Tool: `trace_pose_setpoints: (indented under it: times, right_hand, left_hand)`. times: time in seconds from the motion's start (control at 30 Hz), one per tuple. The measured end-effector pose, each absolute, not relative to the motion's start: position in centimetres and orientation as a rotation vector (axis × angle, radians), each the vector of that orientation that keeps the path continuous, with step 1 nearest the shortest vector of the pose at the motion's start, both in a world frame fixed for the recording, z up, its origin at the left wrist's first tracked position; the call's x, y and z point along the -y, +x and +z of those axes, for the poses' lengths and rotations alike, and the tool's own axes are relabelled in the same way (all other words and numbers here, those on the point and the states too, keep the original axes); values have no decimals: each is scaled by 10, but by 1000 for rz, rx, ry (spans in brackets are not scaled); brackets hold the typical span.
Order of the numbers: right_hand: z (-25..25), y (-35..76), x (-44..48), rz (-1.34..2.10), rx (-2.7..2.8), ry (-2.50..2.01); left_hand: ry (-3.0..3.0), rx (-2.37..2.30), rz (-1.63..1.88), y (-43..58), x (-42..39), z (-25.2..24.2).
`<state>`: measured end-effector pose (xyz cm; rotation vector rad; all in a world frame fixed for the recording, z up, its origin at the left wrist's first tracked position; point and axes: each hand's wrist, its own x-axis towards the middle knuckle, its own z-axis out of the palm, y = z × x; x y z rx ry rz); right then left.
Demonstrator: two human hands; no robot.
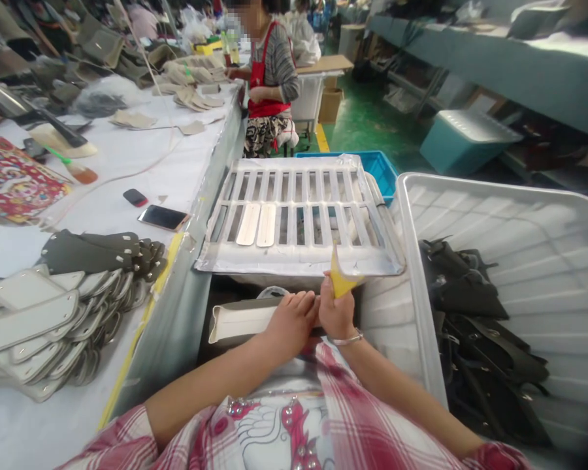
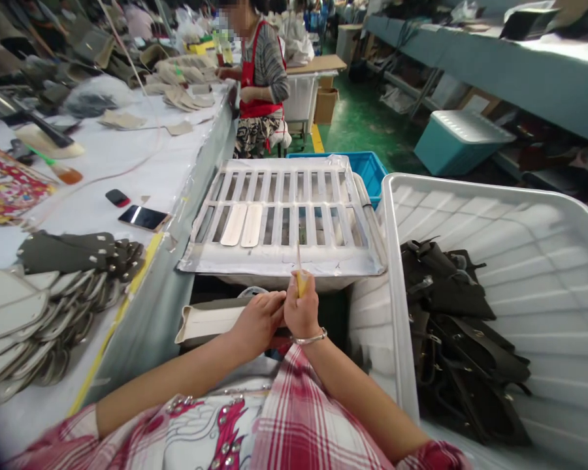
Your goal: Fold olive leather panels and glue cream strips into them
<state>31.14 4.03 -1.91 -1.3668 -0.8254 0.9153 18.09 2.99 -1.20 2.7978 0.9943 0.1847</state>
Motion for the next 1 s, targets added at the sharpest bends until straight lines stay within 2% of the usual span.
trace_pose_setpoints:
  times: [0.3, 0.8, 1.0]
  right_hand:
    - [-12, 330, -56, 1069, 569, -1110]
    - [-14, 325, -61, 1346, 903, -1099]
    - [-3, 331, -79, 1492, 828, -1009]
  left_hand:
    - [2615, -1103, 304, 181, -24, -10]
    - [2650, -1050, 239, 181, -28, -14]
    - [2595, -1090, 309, 181, -27, -13]
